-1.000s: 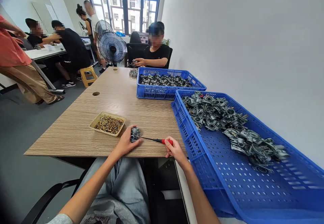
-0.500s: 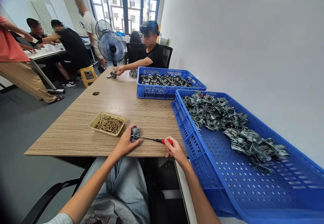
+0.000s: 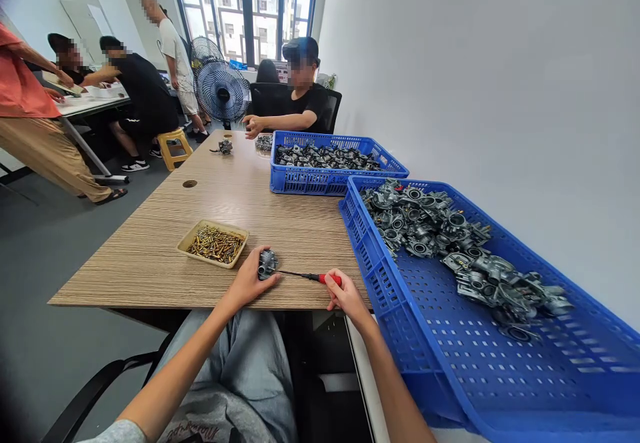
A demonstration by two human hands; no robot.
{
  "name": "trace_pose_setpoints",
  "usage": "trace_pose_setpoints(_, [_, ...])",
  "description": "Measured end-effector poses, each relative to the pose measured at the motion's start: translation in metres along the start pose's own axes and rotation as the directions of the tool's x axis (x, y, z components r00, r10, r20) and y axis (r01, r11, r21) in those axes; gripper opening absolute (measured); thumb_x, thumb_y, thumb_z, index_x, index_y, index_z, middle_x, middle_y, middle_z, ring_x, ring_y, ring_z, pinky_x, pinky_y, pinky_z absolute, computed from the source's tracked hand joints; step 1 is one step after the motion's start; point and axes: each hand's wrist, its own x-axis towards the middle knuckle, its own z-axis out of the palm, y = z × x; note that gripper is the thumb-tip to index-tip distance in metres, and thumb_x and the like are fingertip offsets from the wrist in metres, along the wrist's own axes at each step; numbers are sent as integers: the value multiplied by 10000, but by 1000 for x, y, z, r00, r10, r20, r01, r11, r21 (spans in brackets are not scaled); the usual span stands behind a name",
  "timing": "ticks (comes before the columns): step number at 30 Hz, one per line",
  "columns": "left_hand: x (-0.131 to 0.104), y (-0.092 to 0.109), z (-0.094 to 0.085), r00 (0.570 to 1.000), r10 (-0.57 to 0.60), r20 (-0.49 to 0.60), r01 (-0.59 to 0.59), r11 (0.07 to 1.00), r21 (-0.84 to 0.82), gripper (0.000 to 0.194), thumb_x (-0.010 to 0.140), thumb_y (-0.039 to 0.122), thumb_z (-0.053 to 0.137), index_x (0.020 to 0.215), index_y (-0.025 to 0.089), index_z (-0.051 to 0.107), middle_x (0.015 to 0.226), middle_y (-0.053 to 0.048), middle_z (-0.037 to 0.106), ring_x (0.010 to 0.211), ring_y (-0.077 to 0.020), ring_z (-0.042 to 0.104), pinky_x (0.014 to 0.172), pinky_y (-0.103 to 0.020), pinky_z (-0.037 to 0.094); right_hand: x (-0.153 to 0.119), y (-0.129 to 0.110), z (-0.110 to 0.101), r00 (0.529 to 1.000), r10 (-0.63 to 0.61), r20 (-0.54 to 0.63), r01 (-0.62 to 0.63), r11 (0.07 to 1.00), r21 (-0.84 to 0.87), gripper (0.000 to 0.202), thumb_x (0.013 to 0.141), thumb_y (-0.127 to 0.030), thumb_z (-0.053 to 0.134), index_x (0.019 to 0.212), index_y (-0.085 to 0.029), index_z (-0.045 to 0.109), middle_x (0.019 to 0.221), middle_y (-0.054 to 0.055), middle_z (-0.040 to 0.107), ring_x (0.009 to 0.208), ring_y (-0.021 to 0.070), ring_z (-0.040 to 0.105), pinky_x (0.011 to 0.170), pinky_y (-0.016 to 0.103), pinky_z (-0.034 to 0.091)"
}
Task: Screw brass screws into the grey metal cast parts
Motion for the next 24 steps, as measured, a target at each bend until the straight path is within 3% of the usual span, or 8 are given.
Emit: trace_pose_setpoints(24, [-1,-1,0,1000,-3,3,3,1000,2,692,850,380,713,1429,230,364,1376,-119,545,1305,-279,534,1139,-457,426,0,-2,1,1000,13,-6,-13,1000,-2,420,845,-631,670,818,-235,534,505,-123,342,397,57,228,413,246,531])
